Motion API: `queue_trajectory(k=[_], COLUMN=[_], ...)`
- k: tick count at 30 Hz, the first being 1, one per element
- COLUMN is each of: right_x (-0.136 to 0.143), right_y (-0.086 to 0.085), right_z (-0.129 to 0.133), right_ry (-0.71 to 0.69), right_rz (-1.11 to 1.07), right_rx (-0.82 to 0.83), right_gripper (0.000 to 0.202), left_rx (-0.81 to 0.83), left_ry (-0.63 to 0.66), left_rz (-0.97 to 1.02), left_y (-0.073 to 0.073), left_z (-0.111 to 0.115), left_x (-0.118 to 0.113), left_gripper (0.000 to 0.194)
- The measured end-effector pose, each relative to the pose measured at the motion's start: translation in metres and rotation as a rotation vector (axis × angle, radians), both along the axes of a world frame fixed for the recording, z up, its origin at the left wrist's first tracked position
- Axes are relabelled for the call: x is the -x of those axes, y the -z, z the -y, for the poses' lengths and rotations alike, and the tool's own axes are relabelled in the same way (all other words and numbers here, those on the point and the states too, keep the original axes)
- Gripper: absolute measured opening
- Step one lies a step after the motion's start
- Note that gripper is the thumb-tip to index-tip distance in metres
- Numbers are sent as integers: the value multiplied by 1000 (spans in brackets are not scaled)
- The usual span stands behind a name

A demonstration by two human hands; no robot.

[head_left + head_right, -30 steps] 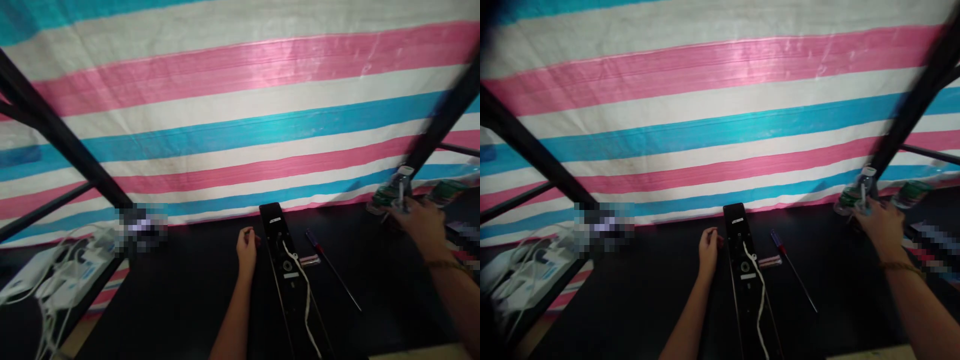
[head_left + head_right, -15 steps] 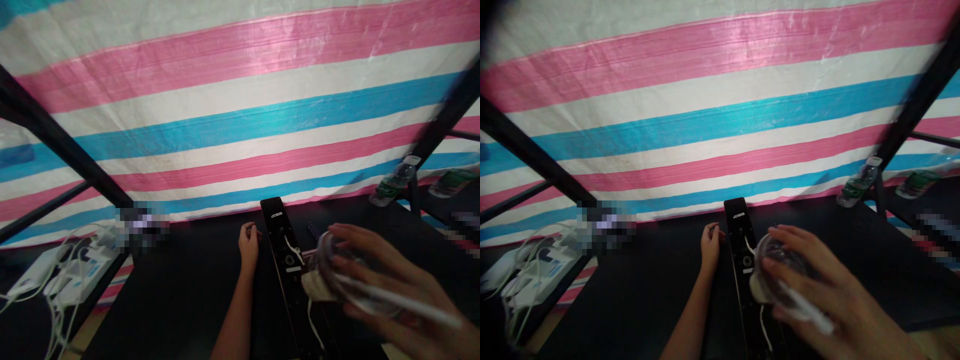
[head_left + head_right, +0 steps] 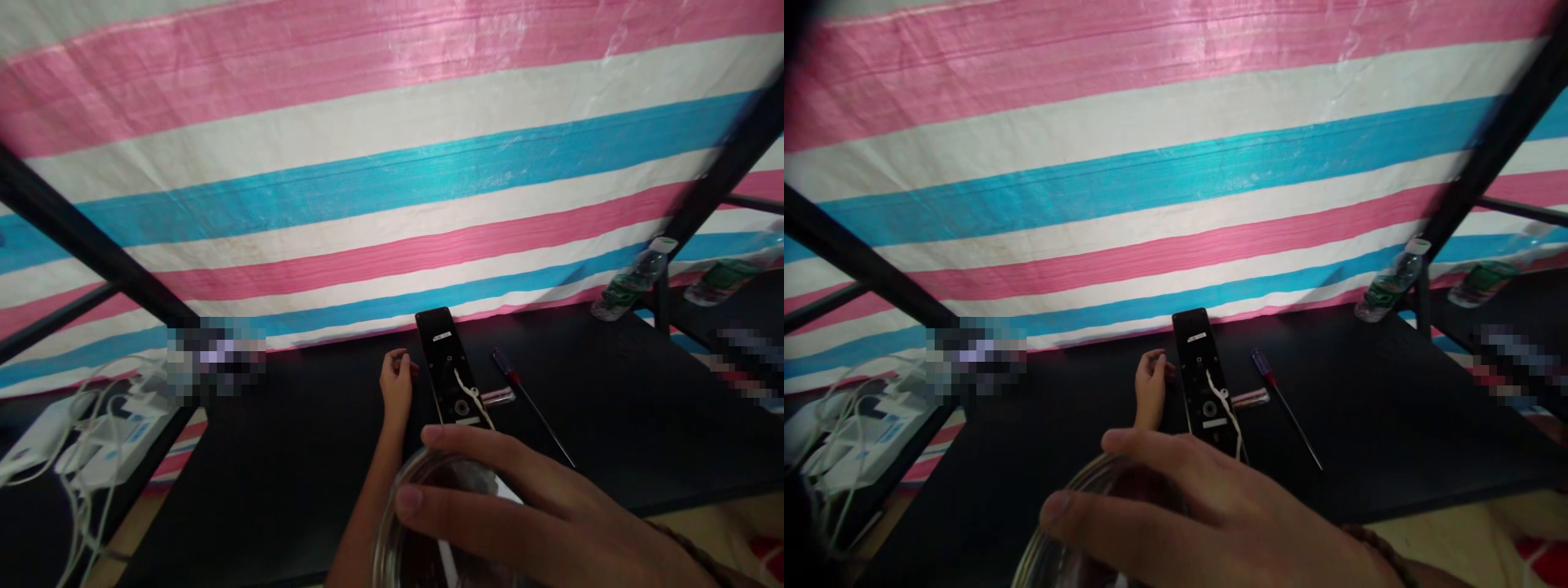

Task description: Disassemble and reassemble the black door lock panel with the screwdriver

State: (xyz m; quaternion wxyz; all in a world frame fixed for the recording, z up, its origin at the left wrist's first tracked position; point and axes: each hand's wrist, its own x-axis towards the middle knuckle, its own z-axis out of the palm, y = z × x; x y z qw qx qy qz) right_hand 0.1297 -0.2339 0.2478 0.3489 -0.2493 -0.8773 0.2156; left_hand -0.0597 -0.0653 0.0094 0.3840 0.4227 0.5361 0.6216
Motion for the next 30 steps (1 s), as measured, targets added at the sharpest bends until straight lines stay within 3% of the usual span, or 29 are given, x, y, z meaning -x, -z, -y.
queue_trajectory(k=[9,30], right_x=[3,4], right_y=[34,32], right_z=[-2,-2], right_ry=[-34,-23], right_rz=[-126,-165], right_rx=[-88,-101], right_gripper=[59,54], left_rx=[2,5], left_ry=[-6,1], left_rz=[0,6], left_y=[0,1], left_z=[0,0], left_x=[0,1], left_gripper=[28,29])
